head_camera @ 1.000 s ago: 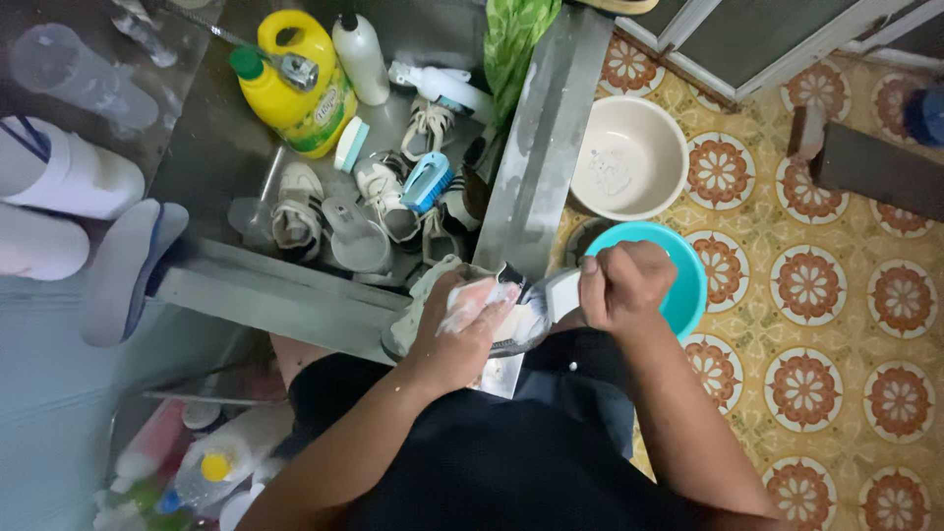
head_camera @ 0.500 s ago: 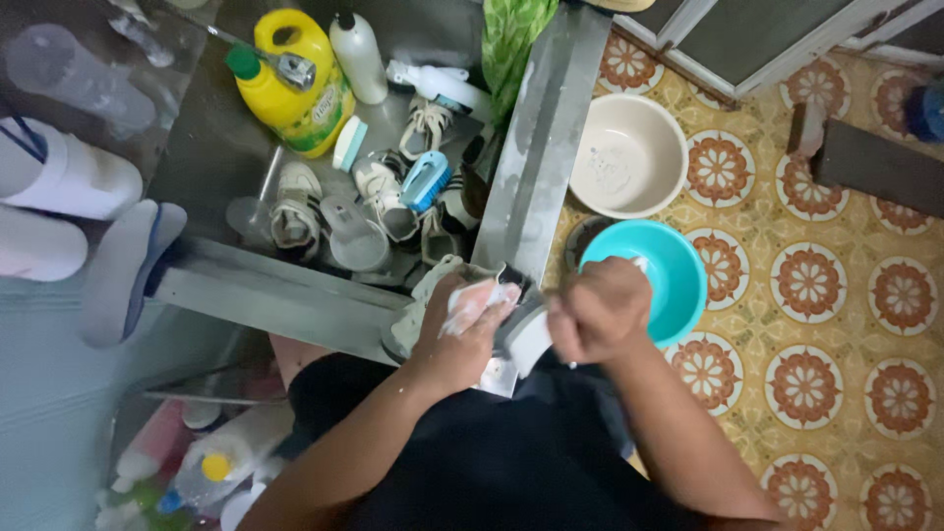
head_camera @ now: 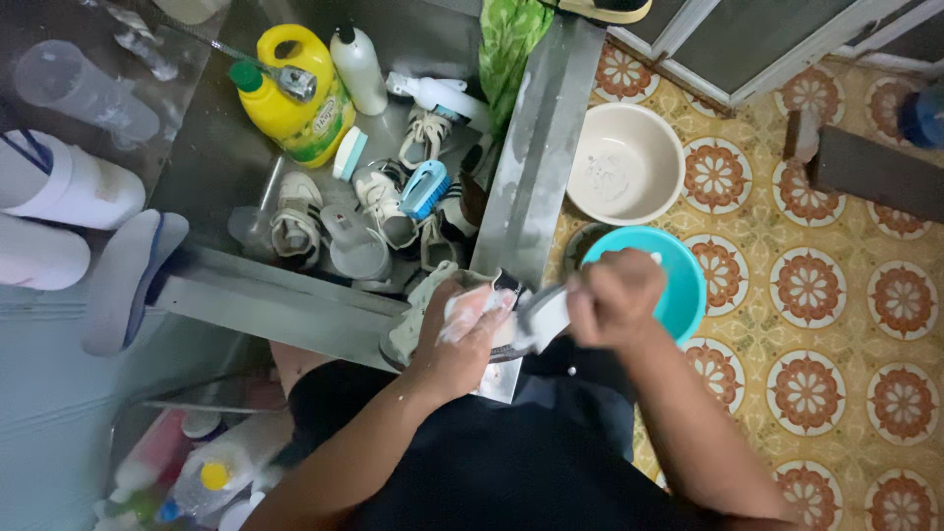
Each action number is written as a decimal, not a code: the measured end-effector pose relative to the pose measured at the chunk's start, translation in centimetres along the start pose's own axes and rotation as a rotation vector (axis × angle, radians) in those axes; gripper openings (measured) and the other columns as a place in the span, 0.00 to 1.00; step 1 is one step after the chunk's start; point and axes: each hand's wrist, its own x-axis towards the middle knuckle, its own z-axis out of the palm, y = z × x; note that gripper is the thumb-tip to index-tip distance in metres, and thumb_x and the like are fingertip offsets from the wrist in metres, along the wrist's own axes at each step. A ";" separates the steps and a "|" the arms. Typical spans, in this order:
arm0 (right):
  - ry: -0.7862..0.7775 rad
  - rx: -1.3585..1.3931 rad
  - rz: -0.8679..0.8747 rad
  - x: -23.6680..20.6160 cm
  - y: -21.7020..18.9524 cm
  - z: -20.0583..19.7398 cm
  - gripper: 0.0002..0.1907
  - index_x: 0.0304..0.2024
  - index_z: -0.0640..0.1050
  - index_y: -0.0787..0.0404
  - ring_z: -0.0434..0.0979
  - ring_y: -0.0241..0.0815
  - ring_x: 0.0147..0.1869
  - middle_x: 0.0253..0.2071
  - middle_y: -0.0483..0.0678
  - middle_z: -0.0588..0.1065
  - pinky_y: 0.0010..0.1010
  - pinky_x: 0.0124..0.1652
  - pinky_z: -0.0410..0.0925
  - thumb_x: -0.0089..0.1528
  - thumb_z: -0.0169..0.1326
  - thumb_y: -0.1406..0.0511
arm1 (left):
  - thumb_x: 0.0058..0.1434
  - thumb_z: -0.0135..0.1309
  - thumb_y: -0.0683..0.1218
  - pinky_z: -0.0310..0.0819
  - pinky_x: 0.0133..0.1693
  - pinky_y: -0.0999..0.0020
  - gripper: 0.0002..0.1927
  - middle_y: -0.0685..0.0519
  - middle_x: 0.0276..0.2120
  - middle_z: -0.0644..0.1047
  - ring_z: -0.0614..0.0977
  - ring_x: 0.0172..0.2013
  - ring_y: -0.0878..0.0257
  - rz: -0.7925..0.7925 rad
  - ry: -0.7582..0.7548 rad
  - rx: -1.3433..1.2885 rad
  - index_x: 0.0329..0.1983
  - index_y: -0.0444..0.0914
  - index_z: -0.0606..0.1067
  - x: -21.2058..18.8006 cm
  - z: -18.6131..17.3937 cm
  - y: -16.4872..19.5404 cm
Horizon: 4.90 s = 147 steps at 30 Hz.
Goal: The person sits at a stainless steel sink and cleans white sneakers. They hold each shoe and scrub the upper and midsole with a white sponge, then use a brush to scrub the shoe over the sink, working on the shoes one at a time.
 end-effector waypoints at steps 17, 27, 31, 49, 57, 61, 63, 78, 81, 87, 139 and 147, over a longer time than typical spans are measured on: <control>-0.054 -0.395 0.266 -3.2 2.3 -0.1 0.17 0.23 0.71 0.59 0.66 0.47 0.23 0.18 0.46 0.64 0.39 0.27 0.58 0.64 0.62 0.65 | 0.68 0.53 0.42 0.74 0.45 0.59 0.10 0.44 0.38 0.81 0.80 0.40 0.53 -0.261 -0.072 -0.427 0.48 0.35 0.81 2.1 -4.1 1.9; 0.406 0.968 1.176 -9.4 2.4 1.8 0.17 0.57 0.74 0.64 0.61 0.28 0.31 0.37 0.43 0.68 0.21 0.31 0.56 0.68 0.58 0.63 | 0.61 0.63 0.43 0.83 0.40 0.74 0.09 0.56 0.37 0.84 0.85 0.36 0.72 -0.494 -0.092 -0.965 0.43 0.35 0.81 5.4 -7.4 4.0; 0.531 1.239 1.219 -8.5 1.3 0.5 0.15 0.51 0.74 0.65 0.64 0.33 0.35 0.43 0.49 0.73 0.25 0.37 0.61 0.71 0.54 0.59 | 0.64 0.61 0.44 0.78 0.43 0.72 0.10 0.53 0.39 0.82 0.81 0.39 0.69 -0.511 -0.142 -1.067 0.45 0.34 0.80 4.5 -8.0 3.5; 0.163 1.028 1.325 -4.2 -1.6 3.3 0.21 0.59 0.72 0.65 0.73 0.44 0.32 0.34 0.51 0.72 0.36 0.34 0.69 0.70 0.48 0.57 | 0.60 0.59 0.48 0.75 0.47 0.55 0.15 0.47 0.45 0.73 0.78 0.45 0.52 -0.269 0.029 -0.638 0.50 0.43 0.77 -3.7 -5.7 -4.4; -0.531 0.335 0.509 -2.4 -1.9 13.2 0.36 0.70 0.61 0.70 0.77 0.61 0.52 0.48 0.68 0.74 0.46 0.47 0.69 0.60 0.57 0.69 | 0.63 0.62 0.36 0.82 0.39 0.64 0.16 0.43 0.42 0.69 0.78 0.45 0.49 -0.061 0.750 0.336 0.51 0.42 0.75 -7.8 -11.6 -11.0; -0.958 0.051 0.520 -1.1 -1.8 20.8 0.21 0.59 0.72 0.64 0.79 0.63 0.49 0.51 0.65 0.74 0.47 0.47 0.72 0.63 0.51 0.66 | 0.52 0.64 0.40 0.76 0.35 0.61 0.16 0.40 0.42 0.75 0.80 0.37 0.48 -0.267 0.559 0.365 0.44 0.35 0.76 -6.6 -14.6 -9.5; -1.162 -0.056 0.440 -0.5 -0.6 24.2 0.16 0.51 0.76 0.64 0.80 0.61 0.50 0.52 0.64 0.75 0.46 0.48 0.73 0.63 0.49 0.64 | 0.49 0.67 0.45 0.76 0.38 0.61 0.20 0.41 0.42 0.77 0.81 0.36 0.48 -0.372 0.545 0.247 0.44 0.34 0.77 -6.5 -14.7 -8.7; -0.870 -0.208 0.941 6.9 14.2 37.2 0.22 0.55 0.77 0.51 0.75 0.63 0.59 0.57 0.59 0.74 0.51 0.55 0.68 0.60 0.55 0.55 | 0.51 0.63 0.46 0.82 0.39 0.64 0.22 0.39 0.39 0.81 0.85 0.35 0.55 -0.727 0.985 -0.745 0.46 0.28 0.78 -12.5 -16.2 -10.6; -0.790 -0.195 0.872 7.8 16.5 37.6 0.19 0.50 0.81 0.52 0.81 0.58 0.53 0.51 0.58 0.79 0.48 0.51 0.73 0.58 0.55 0.57 | 0.57 0.57 0.43 0.82 0.38 0.62 0.18 0.39 0.42 0.79 0.83 0.37 0.56 -0.859 1.122 -0.757 0.49 0.28 0.74 -13.5 -15.7 -10.7; -0.898 -0.152 0.819 9.5 16.9 36.4 0.17 0.43 0.84 0.56 0.81 0.60 0.48 0.44 0.59 0.80 0.48 0.49 0.73 0.59 0.58 0.53 | 0.62 0.56 0.42 0.79 0.44 0.60 0.15 0.38 0.47 0.76 0.81 0.44 0.51 -0.656 0.853 -0.117 0.50 0.33 0.72 -14.9 -15.1 -11.6; -0.762 0.165 0.937 2.3 -0.6 29.5 0.13 0.54 0.74 0.62 0.81 0.43 0.50 0.46 0.54 0.79 0.36 0.49 0.72 0.69 0.51 0.63 | 0.58 0.63 0.52 0.79 0.42 0.69 0.15 0.51 0.36 0.83 0.83 0.37 0.65 -0.709 0.188 -0.587 0.42 0.37 0.81 0.0 -16.3 -5.6; -0.252 1.470 1.331 0.6 -1.5 15.3 0.24 0.61 0.71 0.70 0.81 0.48 0.53 0.52 0.55 0.79 0.40 0.54 0.73 0.61 0.53 0.73 | 0.43 0.73 0.49 0.77 0.52 0.64 0.32 0.48 0.47 0.80 0.82 0.48 0.59 -0.447 0.046 -0.605 0.53 0.35 0.78 0.2 -15.6 -2.7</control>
